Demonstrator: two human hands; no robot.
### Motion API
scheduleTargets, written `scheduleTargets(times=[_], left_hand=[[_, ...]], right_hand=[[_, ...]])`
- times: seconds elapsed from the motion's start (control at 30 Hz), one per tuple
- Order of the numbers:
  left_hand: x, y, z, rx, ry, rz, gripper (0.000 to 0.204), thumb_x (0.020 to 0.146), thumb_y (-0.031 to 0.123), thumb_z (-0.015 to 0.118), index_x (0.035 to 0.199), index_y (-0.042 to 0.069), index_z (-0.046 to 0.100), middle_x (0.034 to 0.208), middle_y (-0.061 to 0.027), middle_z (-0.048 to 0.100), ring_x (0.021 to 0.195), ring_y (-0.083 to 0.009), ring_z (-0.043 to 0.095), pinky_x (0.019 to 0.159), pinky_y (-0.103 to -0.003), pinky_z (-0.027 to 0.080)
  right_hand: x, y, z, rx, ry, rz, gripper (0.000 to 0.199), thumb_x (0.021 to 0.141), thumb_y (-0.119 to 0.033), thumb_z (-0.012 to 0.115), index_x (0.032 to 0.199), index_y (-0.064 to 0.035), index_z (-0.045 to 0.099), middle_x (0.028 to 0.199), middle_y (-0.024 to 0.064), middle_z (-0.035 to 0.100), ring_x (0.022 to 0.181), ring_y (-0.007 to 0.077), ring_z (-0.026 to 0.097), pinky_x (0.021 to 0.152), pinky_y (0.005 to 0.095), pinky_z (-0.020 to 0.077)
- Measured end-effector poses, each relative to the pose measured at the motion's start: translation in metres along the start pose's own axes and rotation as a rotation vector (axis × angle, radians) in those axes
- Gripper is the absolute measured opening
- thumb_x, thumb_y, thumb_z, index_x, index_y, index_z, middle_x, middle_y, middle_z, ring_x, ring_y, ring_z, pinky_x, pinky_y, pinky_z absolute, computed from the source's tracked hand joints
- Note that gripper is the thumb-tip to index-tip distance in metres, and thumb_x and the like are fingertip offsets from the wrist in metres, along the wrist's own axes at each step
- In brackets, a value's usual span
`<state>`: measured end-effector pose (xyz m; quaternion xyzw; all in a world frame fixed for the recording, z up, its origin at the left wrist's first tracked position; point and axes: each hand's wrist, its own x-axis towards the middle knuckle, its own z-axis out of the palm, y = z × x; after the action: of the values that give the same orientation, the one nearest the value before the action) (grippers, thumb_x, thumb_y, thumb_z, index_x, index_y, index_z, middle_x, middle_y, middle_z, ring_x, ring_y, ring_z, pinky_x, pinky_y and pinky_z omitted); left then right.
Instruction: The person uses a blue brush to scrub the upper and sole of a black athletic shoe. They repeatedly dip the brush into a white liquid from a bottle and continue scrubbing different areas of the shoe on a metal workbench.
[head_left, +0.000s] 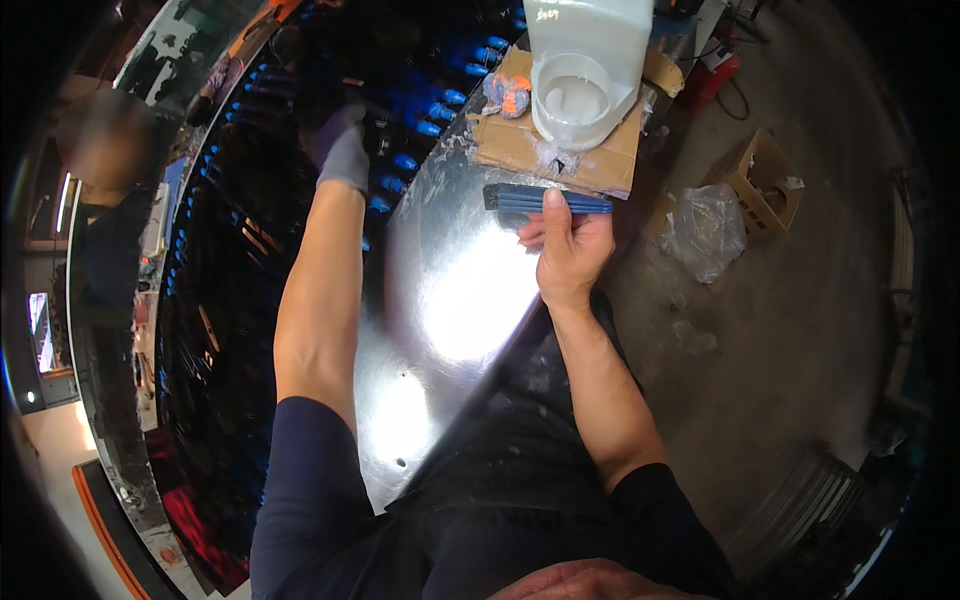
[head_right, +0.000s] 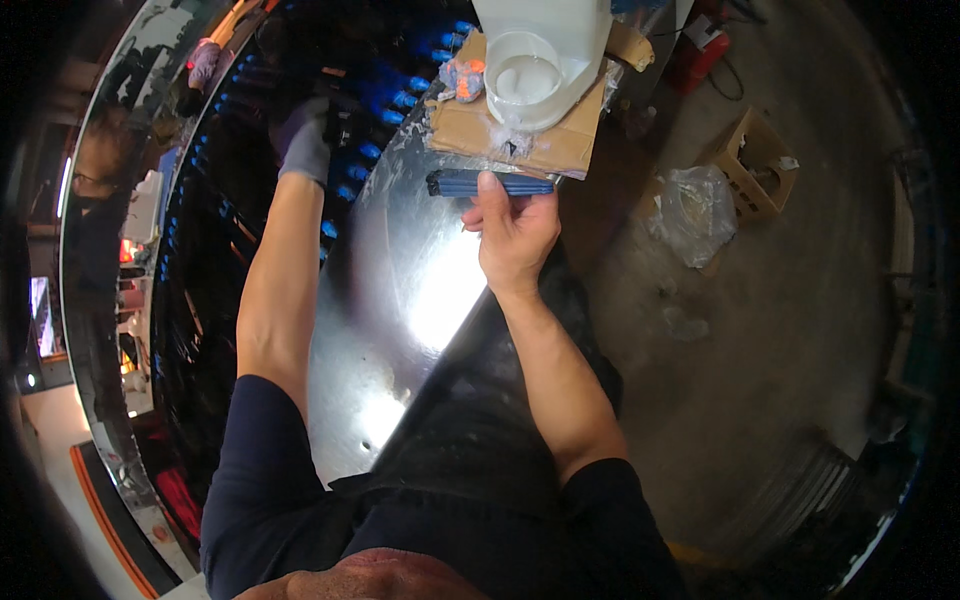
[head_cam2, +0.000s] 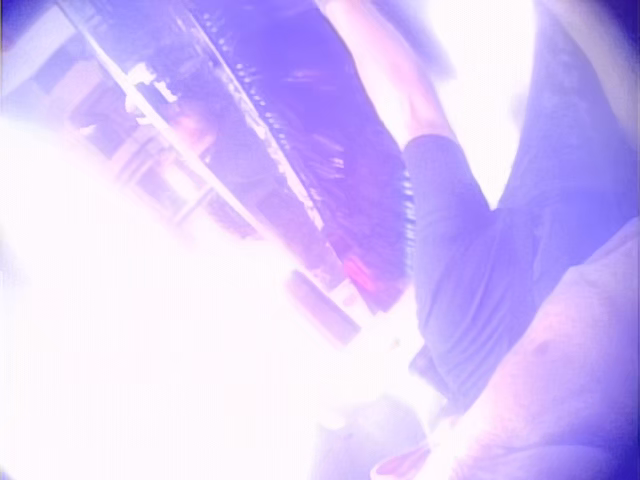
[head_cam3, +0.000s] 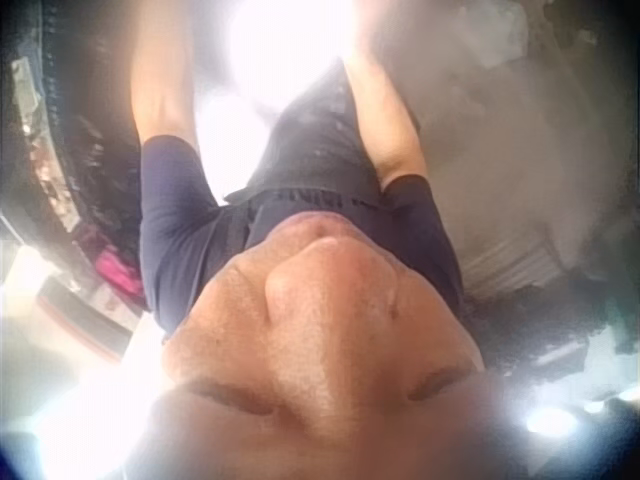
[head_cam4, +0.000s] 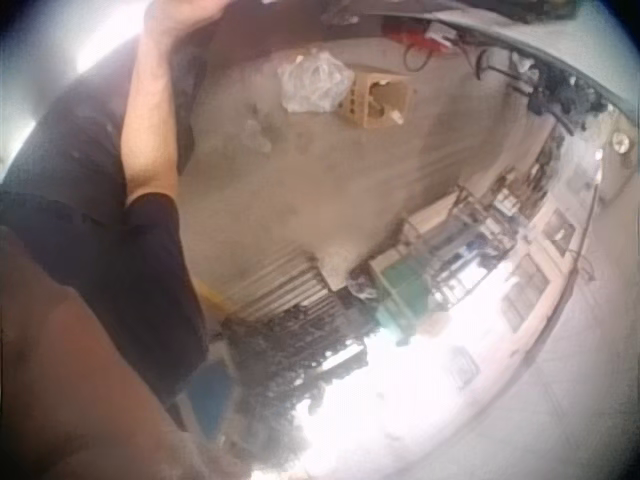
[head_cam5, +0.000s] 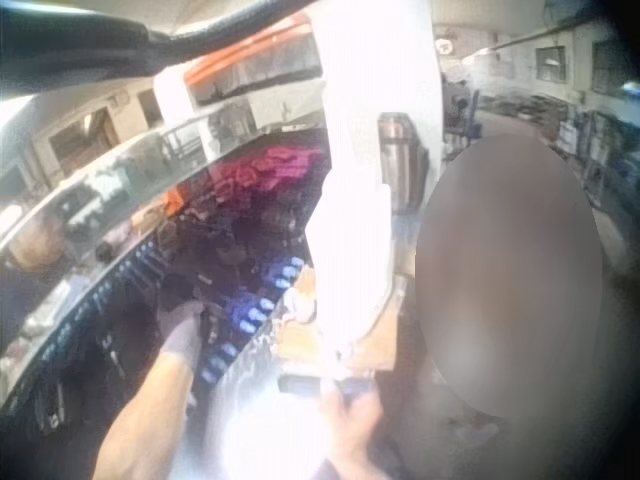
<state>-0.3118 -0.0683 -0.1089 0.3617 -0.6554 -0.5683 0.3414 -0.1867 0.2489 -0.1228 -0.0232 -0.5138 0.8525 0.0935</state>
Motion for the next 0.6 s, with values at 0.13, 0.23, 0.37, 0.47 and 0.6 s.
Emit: scheduleTargets(times=[0.13,0.23,0.37,0.47,0.6], left_hand=[[-0.028,0.022,-0.058,-0.026,-0.339,-0.127,0.04,0.085,-0.003,0.077,0.124,0.0,0.071,0.113,-0.0125,0.075,0.101,-0.0204,0.073,0.092,-0.038,0.059],[-0.076,0.03,-0.121,0.419,-0.654,0.469,0.044,0.083,-0.013,0.071,0.125,-0.001,0.071,0.115,-0.013,0.075,0.1,-0.0217,0.074,0.088,-0.034,0.06],[-0.136,0.04,-0.175,-0.127,-0.807,-0.091,0.056,0.08,0.001,0.073,0.135,-0.004,0.062,0.112,-0.0097,0.07,0.094,-0.0145,0.07,0.083,-0.027,0.059],[-0.201,0.077,-0.213,0.117,-0.767,0.013,0.078,0.072,-0.002,0.075,0.148,-0.001,0.055,0.129,-0.0129,0.067,0.115,-0.0197,0.067,0.102,-0.032,0.054],[-0.214,0.095,-0.271,0.443,-0.993,0.173,0.094,0.062,-0.005,0.077,0.153,0.004,0.055,0.139,-0.0088,0.066,0.128,-0.0227,0.063,0.117,-0.035,0.044]], right_hand=[[0.004,-0.002,0.002,-0.029,0.037,0.037,0.032,0.101,-0.023,0.075,0.11,0.0033,0.059,0.075,0.0084,0.067,0.054,0.0117,0.064,0.046,0.0262,0.0535],[0.005,-0.007,0.003,-0.051,0.041,0.089,0.035,0.101,-0.028,0.075,0.106,0.003,0.059,0.073,0.009,0.066,0.052,0.0122,0.064,0.044,0.0268,0.0519],[0.014,-0.005,-0.008,0.056,0.033,0.128,0.039,0.102,-0.036,0.072,0.106,0.0011,0.059,0.074,0.0105,0.067,0.05,0.0135,0.063,0.042,0.0275,0.0498],[0.019,0.0,-0.025,0.221,0.017,0.183,0.037,0.104,-0.038,0.067,0.105,-0.0022,0.059,0.077,0.0121,0.069,0.052,0.0163,0.064,0.044,0.0295,0.0512],[0.027,-0.001,-0.041,0.306,-0.036,0.238,0.03,0.107,-0.03,0.061,0.108,-0.0002,0.062,0.084,0.0147,0.072,0.065,0.0205,0.068,0.057,0.0327,0.0551]])
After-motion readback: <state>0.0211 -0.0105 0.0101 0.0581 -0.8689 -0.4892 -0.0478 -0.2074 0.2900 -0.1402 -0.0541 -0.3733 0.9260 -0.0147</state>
